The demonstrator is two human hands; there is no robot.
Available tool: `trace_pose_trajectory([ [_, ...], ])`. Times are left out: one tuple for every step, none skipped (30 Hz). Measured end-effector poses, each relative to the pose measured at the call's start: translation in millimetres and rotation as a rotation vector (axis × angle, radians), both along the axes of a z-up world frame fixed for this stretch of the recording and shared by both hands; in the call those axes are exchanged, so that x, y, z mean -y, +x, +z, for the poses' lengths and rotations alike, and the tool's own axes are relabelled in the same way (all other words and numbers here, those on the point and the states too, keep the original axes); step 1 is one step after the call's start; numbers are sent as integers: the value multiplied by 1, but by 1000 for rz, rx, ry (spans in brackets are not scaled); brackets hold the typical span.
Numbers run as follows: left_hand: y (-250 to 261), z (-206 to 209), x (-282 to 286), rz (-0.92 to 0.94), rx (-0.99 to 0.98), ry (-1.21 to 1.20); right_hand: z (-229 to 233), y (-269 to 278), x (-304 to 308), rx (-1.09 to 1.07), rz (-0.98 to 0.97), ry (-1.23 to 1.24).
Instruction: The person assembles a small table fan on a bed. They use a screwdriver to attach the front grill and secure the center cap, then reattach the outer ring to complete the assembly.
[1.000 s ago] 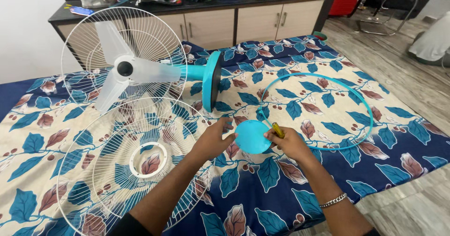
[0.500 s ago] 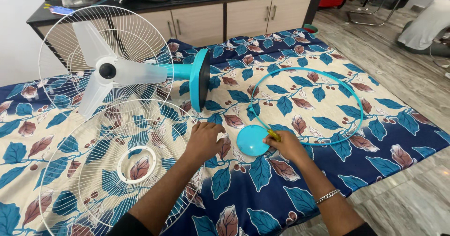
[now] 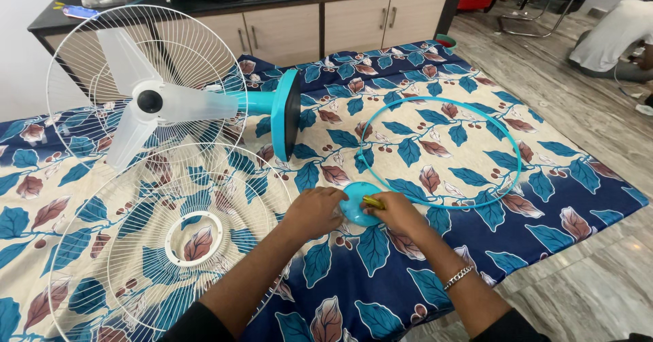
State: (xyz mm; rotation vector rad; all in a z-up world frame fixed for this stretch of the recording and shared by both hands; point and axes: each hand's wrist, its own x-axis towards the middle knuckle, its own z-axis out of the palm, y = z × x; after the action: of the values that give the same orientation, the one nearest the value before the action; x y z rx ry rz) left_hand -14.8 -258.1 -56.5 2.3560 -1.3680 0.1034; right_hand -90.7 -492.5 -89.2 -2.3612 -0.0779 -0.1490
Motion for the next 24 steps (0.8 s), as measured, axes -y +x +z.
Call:
trace_pose_trajectory([
  [0,-3,3,-42,-13,43,-3,-1,-1,-36,-42,35],
  [0,-5,5,-84,-26,85,-7,-3,-3,-73,-85,71],
  [0,-8,5,-117,24,67,-8,-4,-6,-109,-126,106],
  [-1,-10,6,-151,74,49,-8,-3,-8,-120,-128,64],
  [-2,-13,8,-188,123,30,-8,-3,-9,-132,-134,22],
  [-3,-14,9,-156,105,95,-7,-4,-9,-145,-140,-20],
  [-3,-14,9,-123,90,161,-5,-4,-9,-92,-111,38],
  [-3,-14,9,-91,75,226,-4,-4,-10,-39,-82,96],
  [-2,-13,8,-83,85,228,-2,-4,-12,12,-51,156],
  [-2,-12,7,-76,96,230,-1,-4,-13,-12,-85,69],
  [-1,-10,6,-67,108,231,2,-3,-14,-34,-119,-19],
  [0,-8,4,-55,116,251,4,-2,-15,-56,-154,-106],
  [0,-6,3,-44,124,271,6,-2,-16,-53,-144,-113],
  [1,-5,2,-34,131,290,8,-1,-18,-51,-135,-121],
  [2,-3,0,-34,126,293,10,-1,-20,-50,-125,-127],
  [3,-1,-3,-34,122,296,12,-1,-22,-59,-128,-150],
  [3,0,-5,-35,116,298,14,-1,-23,-69,-130,-172],
  [3,0,-7,-39,119,276,16,-2,-24,-79,-133,-194],
  [3,1,-8,-44,123,254,18,-3,-24,-36,-117,-175],
  [2,3,-9,-50,128,231,20,-4,-23,8,-102,-155],
  [2,4,-10,-52,124,213,22,-5,-20,51,-87,-136],
  [1,5,-12,-55,121,196,23,-6,-16,33,-135,-118],
  [1,7,-13,-57,120,177,25,-4,-9,16,-183,-101],
  [2,9,-14,-53,127,147,26,-2,-2,-1,-231,-84],
])
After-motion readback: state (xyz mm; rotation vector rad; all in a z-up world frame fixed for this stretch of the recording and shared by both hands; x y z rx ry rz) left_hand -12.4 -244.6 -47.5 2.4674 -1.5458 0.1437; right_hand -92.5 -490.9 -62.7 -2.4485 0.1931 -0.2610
